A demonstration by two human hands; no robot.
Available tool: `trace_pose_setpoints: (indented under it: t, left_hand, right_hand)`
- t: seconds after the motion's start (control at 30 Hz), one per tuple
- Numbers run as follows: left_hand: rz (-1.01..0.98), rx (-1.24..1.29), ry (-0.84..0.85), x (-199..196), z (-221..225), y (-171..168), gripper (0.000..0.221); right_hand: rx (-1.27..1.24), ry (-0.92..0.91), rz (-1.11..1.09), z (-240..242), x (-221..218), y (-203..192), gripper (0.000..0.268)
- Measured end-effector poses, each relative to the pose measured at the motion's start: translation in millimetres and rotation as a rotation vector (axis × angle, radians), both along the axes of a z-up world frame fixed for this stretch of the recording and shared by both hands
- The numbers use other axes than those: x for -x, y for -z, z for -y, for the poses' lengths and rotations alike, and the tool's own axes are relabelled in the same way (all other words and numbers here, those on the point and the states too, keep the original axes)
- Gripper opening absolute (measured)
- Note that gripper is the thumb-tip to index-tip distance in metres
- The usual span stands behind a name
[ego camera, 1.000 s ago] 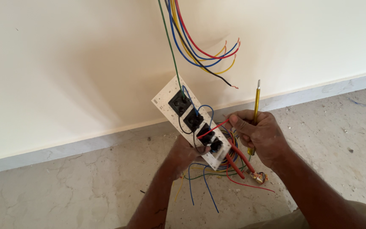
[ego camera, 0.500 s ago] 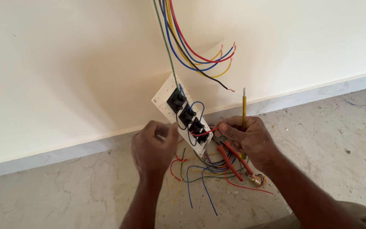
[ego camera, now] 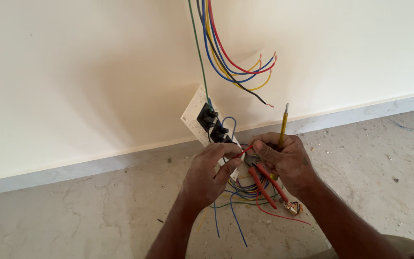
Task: The person installs wires into an electrical switch plate. Using pliers, they strip wires and then use a screwdriver to secure them into the terminals on the back of the plate while it is positioned near the floor.
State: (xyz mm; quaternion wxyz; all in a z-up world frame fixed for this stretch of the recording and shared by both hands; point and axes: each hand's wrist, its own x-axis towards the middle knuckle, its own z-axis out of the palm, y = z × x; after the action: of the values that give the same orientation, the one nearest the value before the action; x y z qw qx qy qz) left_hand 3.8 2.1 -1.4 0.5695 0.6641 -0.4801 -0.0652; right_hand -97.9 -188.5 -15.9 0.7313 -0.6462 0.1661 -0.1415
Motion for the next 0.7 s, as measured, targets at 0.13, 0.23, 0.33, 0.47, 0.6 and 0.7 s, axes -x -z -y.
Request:
trace_pose_setpoints:
  t: [0.13, 0.23, 0.33, 0.47, 0.6, 0.7]
  left_hand:
    - [0.064, -0.06, -0.047, 3, 2, 1, 0.015]
    - [0.026, -0.102, -0.067, 6, 3, 1, 0.016]
    - [0.018, -0.144, -0.11, 8, 6, 3, 0.017]
    - [0.013, -0.204, -0.14, 6, 8, 7, 0.019]
    - [0.039, -0.192, -0.155, 4, 10, 7, 0.019]
    - [-0.025, -0.192, -0.182, 7, 11, 3, 0.02]
  right_hand:
    - [0.007, 0.014, -0.066, -4, 1, -3, 0.029]
    - [0.057, 0.062, -0.128, -6, -1, -9, 0.03]
    - [0.029, 0.094, -0.057, -6, -3, -14, 0.033]
    - [-0.021, 0.152, 0.0, -2, -7, -20, 0.035]
    - [-0.056, 0.162, 0.035, 3, -14, -18, 0.035]
    - [-0.064, 0.171, 0.032, 7, -14, -12, 0.035]
